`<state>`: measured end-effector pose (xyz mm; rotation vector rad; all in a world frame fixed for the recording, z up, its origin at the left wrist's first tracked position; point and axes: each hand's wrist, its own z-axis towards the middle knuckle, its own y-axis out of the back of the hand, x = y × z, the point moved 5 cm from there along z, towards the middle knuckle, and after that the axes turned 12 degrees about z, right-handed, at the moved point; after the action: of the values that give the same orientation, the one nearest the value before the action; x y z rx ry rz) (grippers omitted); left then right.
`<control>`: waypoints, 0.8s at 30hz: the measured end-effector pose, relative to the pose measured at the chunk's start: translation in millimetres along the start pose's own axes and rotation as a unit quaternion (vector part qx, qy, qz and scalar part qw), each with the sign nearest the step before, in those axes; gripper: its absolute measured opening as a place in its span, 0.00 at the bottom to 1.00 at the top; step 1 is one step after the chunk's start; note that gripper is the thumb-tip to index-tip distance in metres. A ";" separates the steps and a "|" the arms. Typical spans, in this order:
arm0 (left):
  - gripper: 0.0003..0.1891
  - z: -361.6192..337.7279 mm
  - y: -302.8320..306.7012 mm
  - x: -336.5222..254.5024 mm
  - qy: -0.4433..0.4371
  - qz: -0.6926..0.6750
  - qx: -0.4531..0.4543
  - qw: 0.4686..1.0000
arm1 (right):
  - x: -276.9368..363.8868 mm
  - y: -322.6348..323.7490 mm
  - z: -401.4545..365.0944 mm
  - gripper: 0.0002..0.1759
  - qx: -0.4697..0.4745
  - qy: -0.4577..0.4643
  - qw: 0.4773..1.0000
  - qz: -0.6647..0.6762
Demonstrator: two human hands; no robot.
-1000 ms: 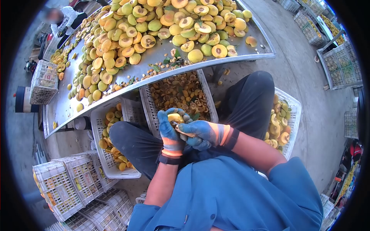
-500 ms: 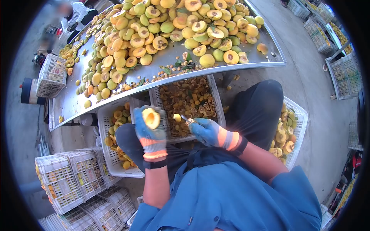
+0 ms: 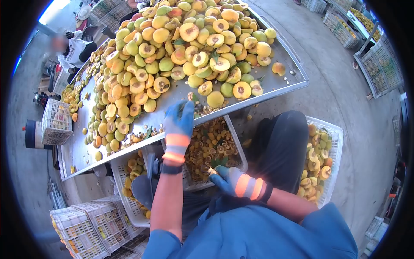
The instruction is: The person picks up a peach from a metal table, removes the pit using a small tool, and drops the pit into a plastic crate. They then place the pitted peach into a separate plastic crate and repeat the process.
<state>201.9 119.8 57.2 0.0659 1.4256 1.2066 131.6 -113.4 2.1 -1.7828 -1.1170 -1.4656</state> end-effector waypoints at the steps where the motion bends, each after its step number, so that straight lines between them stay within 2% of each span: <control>1: 0.22 25.2 -32.4 5.4 0.043 0.055 0.035 0.997 | 9.1 7.1 -4.2 0.20 -0.002 -0.003 1.000 0.013; 5: 0.33 75.6 -102.4 15.5 0.149 0.174 0.142 0.963 | 11.1 21.8 -8.0 0.18 -0.016 -0.045 0.993 0.105; 8: 0.39 88.4 -123.4 36.9 0.159 0.014 0.192 0.968 | 11.8 33.5 -6.6 0.13 -0.045 -0.046 0.989 0.136; 9: 0.40 87.4 -120.4 31.1 0.143 -0.020 0.172 0.974 | 20.1 36.9 -5.7 0.12 -0.057 -0.033 0.988 0.141; 12: 0.38 72.8 -102.2 17.0 0.196 -0.138 0.124 0.963 | 26.0 43.2 -0.5 0.13 -0.100 0.049 0.980 0.168; 13: 0.31 66.4 -92.1 10.0 0.225 -0.183 0.122 0.949 | 27.3 46.3 0.3 0.13 -0.117 0.082 0.973 0.179; 14: 0.27 55.7 -77.9 3.0 0.233 -0.297 0.126 0.918 | 20.3 45.6 2.5 0.13 -0.109 0.016 0.958 0.264; 16: 0.21 24.7 -45.2 -9.5 0.239 -0.510 0.126 0.816 | 18.2 47.7 10.0 0.11 -0.140 -0.005 0.898 0.418; 17: 0.15 9.1 -40.0 8.2 0.282 -0.559 0.118 0.771 | 21.9 49.5 12.8 0.11 -0.131 -0.018 0.887 0.443; 18: 0.15 -10.5 -25.9 10.9 0.302 -0.571 0.092 0.758 | 30.8 51.2 14.9 0.10 -0.120 -0.032 0.875 0.467; 19: 0.16 -27.8 -14.3 9.5 0.311 -0.588 0.067 0.744 | 51.2 53.3 17.6 0.10 -0.126 -0.036 0.887 0.442; 20: 0.16 -44.9 -6.1 9.1 0.319 -0.605 0.044 0.728 | 52.2 55.3 24.0 0.11 -0.154 0.010 0.934 0.323; 22: 0.19 -74.8 6.2 8.3 0.294 -0.620 0.025 0.727 | 76.3 55.0 30.7 0.14 -0.206 0.185 0.953 0.124; 24: 0.20 -96.1 13.2 -3.6 0.257 -0.636 0.012 0.728 | 81.5 44.5 41.1 0.15 -0.178 0.183 0.958 0.131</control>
<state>122.4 65.5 45.0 -1.1466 1.4425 -0.0002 194.6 -80.8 74.8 -1.7057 -0.4328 -1.8134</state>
